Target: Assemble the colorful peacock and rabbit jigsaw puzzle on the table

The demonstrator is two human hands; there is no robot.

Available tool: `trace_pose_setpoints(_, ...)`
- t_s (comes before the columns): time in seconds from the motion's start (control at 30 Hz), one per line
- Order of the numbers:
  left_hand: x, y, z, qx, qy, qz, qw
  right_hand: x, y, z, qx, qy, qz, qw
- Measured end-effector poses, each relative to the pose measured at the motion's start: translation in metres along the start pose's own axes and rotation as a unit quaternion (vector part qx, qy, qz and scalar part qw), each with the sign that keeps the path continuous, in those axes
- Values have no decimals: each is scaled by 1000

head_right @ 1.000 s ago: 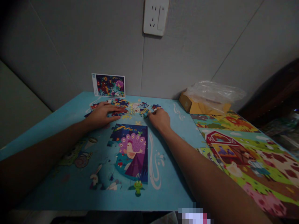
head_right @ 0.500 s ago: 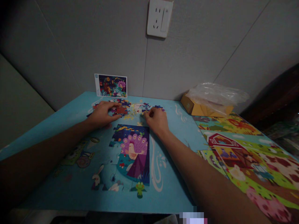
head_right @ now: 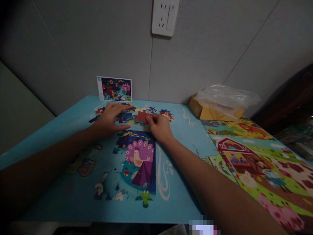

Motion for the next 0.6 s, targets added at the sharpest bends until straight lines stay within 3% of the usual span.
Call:
trace_pose_setpoints(0.1,-1,-21,-9,-29,-47,99,994,-6,15,17,65,53,-54,995)
trace_pose_setpoints(0.2,-1,-31,-14,-34,-81,146,985,-9,26,28,132,59,-118,982)
trace_pose_setpoints(0.43,-1,-33,-12,-39,-76,158,984,-9,25,26,270,10,-145,952)
trace_pose_setpoints(0.6,-2,-37,-12,-20,-57,145,988,-9,24,26,300,5,-145,943)
Point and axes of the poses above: each hand's wrist, its own x-axis away from the middle knuckle, its own z-axis out of the back of the hand, y = z × x, the point moved 6 cm from there along -x, towards the middle knuckle, and after that the axes turned 4 degrees about z, right-handed, at the moved point
